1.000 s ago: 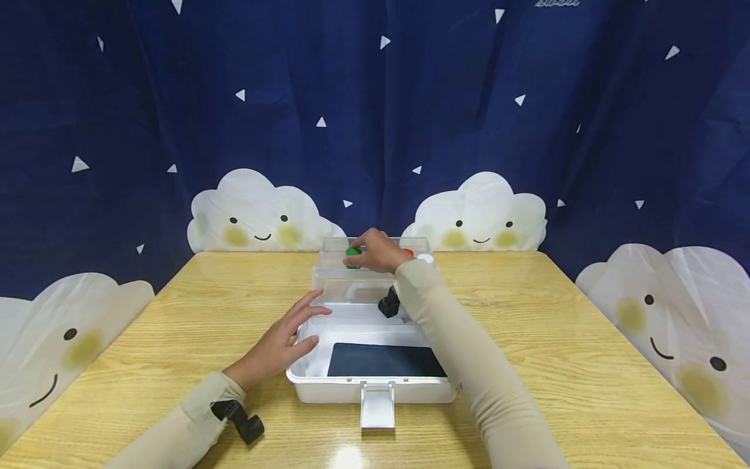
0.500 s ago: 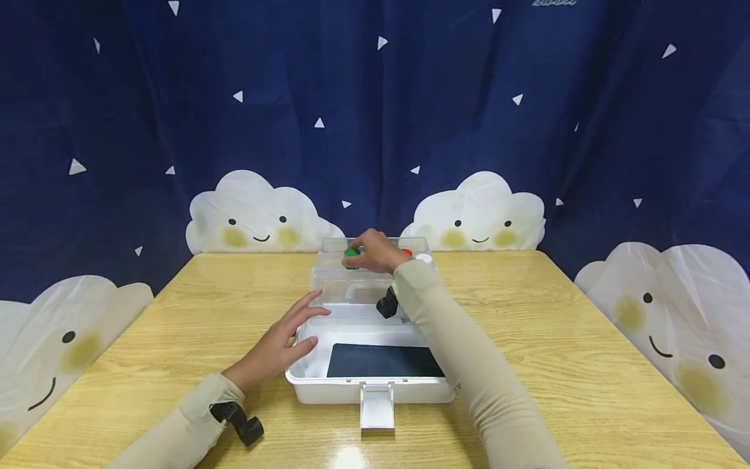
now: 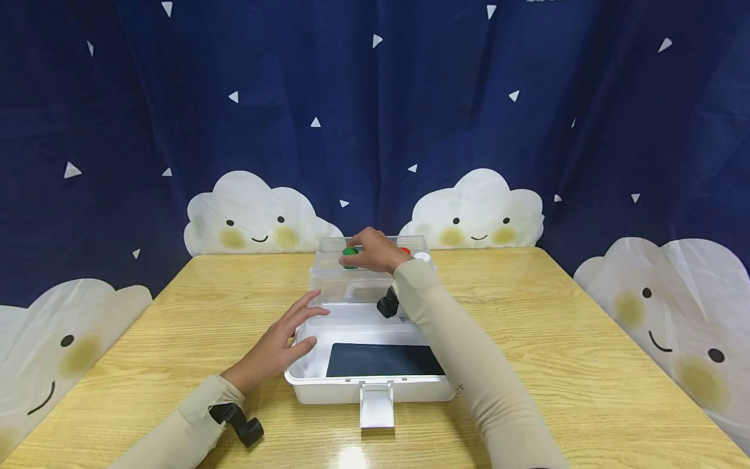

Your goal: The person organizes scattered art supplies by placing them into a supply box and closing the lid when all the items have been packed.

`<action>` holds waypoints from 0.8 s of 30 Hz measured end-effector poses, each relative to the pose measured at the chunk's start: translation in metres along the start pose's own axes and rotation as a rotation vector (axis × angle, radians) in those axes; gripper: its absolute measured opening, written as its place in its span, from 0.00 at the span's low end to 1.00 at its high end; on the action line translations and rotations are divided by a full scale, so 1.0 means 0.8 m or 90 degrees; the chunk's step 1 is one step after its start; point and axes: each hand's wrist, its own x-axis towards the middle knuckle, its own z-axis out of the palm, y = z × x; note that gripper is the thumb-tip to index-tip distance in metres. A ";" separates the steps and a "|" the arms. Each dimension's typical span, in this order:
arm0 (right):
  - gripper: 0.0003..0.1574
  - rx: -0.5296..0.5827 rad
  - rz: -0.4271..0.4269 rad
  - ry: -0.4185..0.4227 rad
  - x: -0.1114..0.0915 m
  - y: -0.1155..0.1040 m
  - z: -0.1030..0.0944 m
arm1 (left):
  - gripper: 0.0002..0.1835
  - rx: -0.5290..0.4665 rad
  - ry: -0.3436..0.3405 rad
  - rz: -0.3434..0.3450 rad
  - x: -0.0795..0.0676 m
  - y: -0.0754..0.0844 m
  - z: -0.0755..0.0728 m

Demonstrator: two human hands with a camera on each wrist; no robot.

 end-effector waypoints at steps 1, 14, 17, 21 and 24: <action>0.35 0.001 -0.001 0.001 -0.002 -0.001 -0.001 | 0.23 0.000 0.000 0.002 0.000 0.000 0.000; 0.32 0.030 -0.021 0.044 -0.026 0.011 -0.017 | 0.22 0.002 0.001 -0.001 -0.001 -0.001 0.000; 0.32 0.038 -0.015 0.045 -0.032 0.015 -0.022 | 0.22 0.005 0.003 -0.004 -0.001 -0.002 0.000; 0.33 0.052 -0.003 0.052 -0.041 0.020 -0.027 | 0.23 0.004 0.008 -0.001 -0.001 -0.004 0.001; 0.34 0.061 -0.002 0.059 -0.048 0.024 -0.031 | 0.23 0.003 0.009 0.001 -0.001 -0.004 0.002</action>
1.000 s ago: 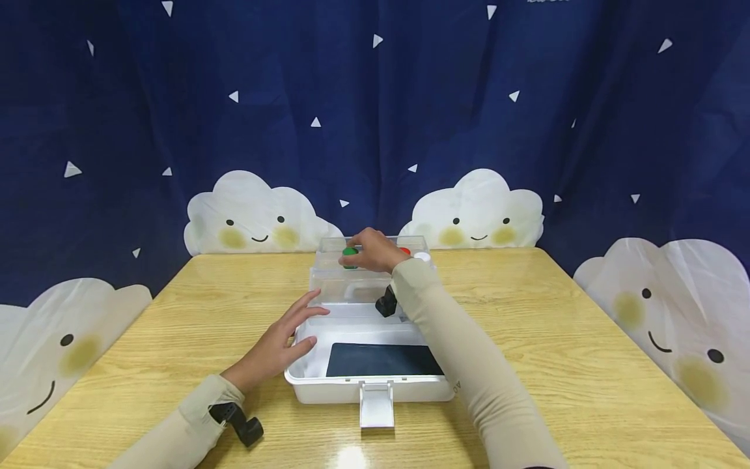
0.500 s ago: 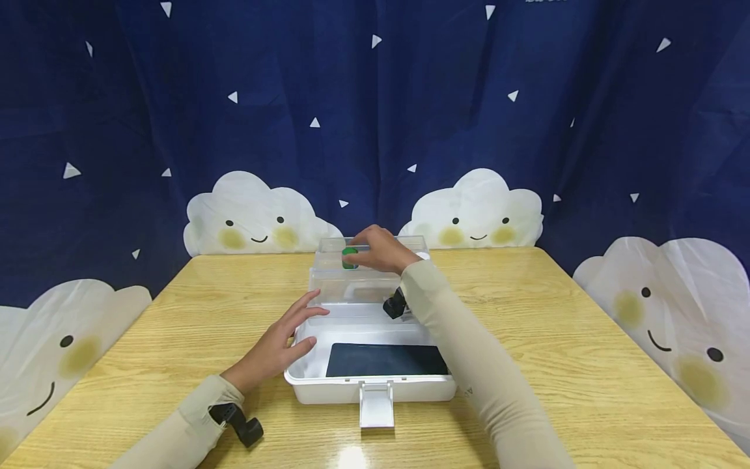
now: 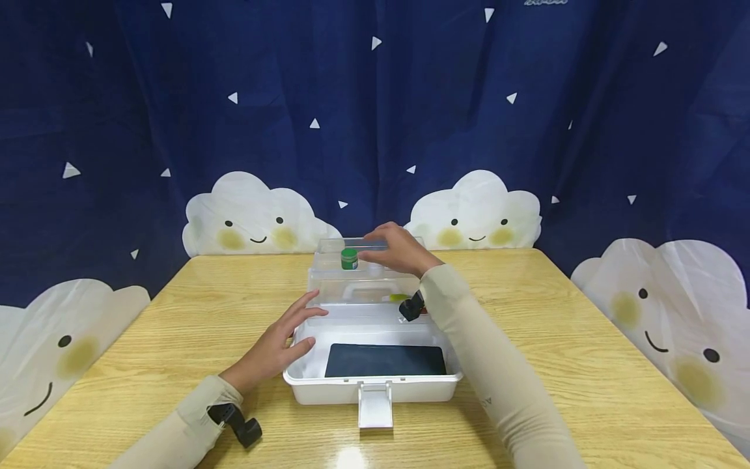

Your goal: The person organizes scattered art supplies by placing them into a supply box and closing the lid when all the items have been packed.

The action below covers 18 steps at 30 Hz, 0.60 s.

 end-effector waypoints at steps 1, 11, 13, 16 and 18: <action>0.34 0.006 -0.001 0.002 -0.003 0.001 -0.002 | 0.23 0.001 0.000 -0.002 0.000 0.000 0.000; 0.36 0.007 0.014 0.049 -0.028 0.025 -0.019 | 0.23 -0.002 0.000 -0.004 0.000 0.000 0.001; 0.37 0.014 0.019 0.056 -0.033 0.029 -0.021 | 0.23 -0.003 0.000 -0.002 -0.001 0.000 0.000; 0.38 0.027 0.032 0.066 -0.041 0.033 -0.023 | 0.23 -0.002 0.001 0.001 -0.001 -0.001 0.000; 0.38 0.033 0.043 0.073 -0.046 0.036 -0.024 | 0.23 0.001 0.002 0.004 -0.001 -0.001 0.001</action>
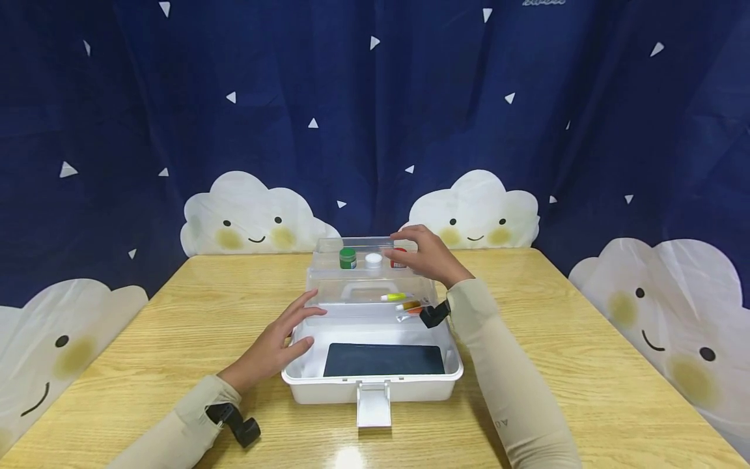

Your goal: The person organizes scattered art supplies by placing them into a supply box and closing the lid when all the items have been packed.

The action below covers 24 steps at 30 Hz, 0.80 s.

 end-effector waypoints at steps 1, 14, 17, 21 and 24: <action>0.38 0.001 0.004 0.006 -0.002 0.002 -0.001 | 0.23 0.002 0.000 0.000 0.000 0.000 0.000; 0.38 0.001 0.009 0.056 -0.020 0.036 -0.020 | 0.23 0.001 -0.002 -0.001 -0.001 0.002 0.000; 0.38 0.010 0.015 0.063 -0.023 0.040 -0.026 | 0.23 0.001 -0.003 0.004 0.000 0.003 0.000; 0.38 0.020 0.027 0.069 -0.025 0.045 -0.032 | 0.23 0.001 -0.002 0.007 0.000 0.004 -0.001; 0.39 0.027 0.037 0.070 -0.027 0.051 -0.035 | 0.23 0.002 -0.002 0.007 -0.001 0.005 -0.002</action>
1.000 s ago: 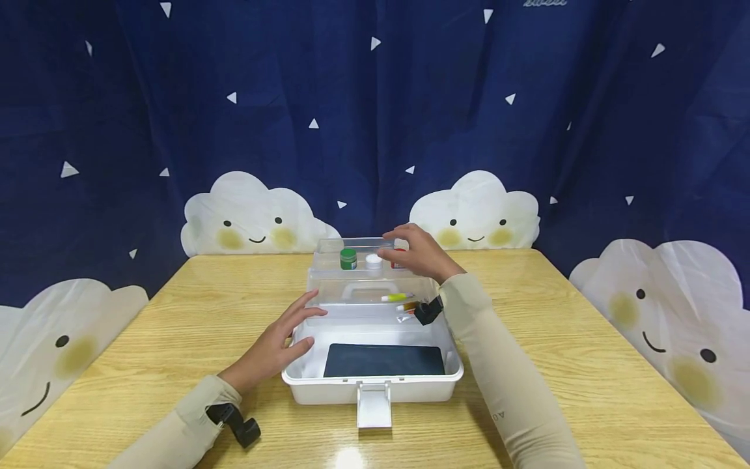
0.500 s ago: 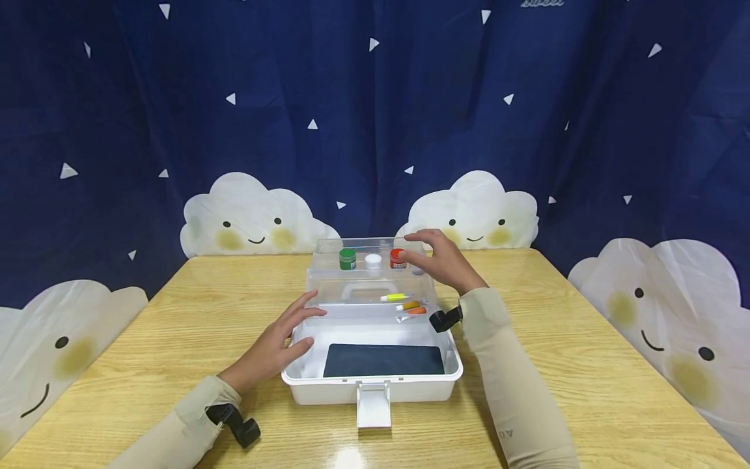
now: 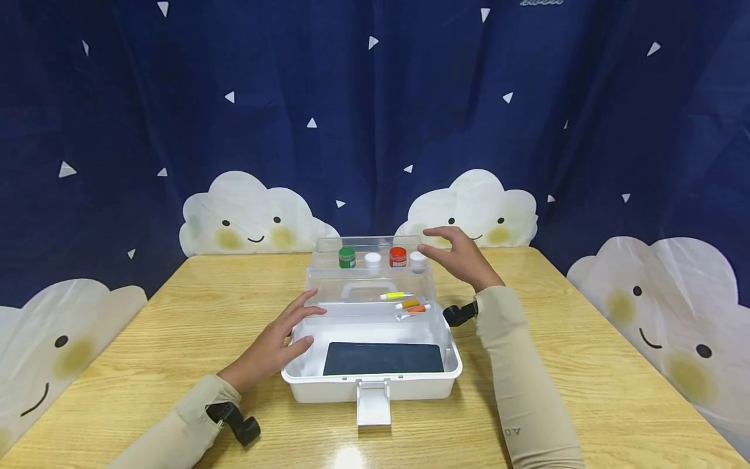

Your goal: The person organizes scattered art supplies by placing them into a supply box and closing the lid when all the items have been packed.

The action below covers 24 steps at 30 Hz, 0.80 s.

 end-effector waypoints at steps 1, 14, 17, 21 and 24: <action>0.39 0.003 0.002 0.000 0.000 0.003 -0.001 | 0.23 -0.002 0.000 0.001 0.000 0.000 0.000; 0.46 0.042 0.058 -0.026 -0.004 0.033 -0.009 | 0.25 -0.007 -0.009 -0.002 0.002 0.003 0.003; 0.45 0.052 0.063 -0.024 -0.003 0.036 -0.008 | 0.25 -0.002 -0.007 -0.004 0.001 0.001 0.002; 0.44 0.079 0.063 -0.016 -0.001 0.043 -0.006 | 0.24 0.006 -0.003 -0.007 0.001 -0.001 0.001; 0.43 0.102 0.065 -0.019 0.002 0.051 -0.003 | 0.24 0.010 -0.002 -0.009 0.001 -0.001 -0.001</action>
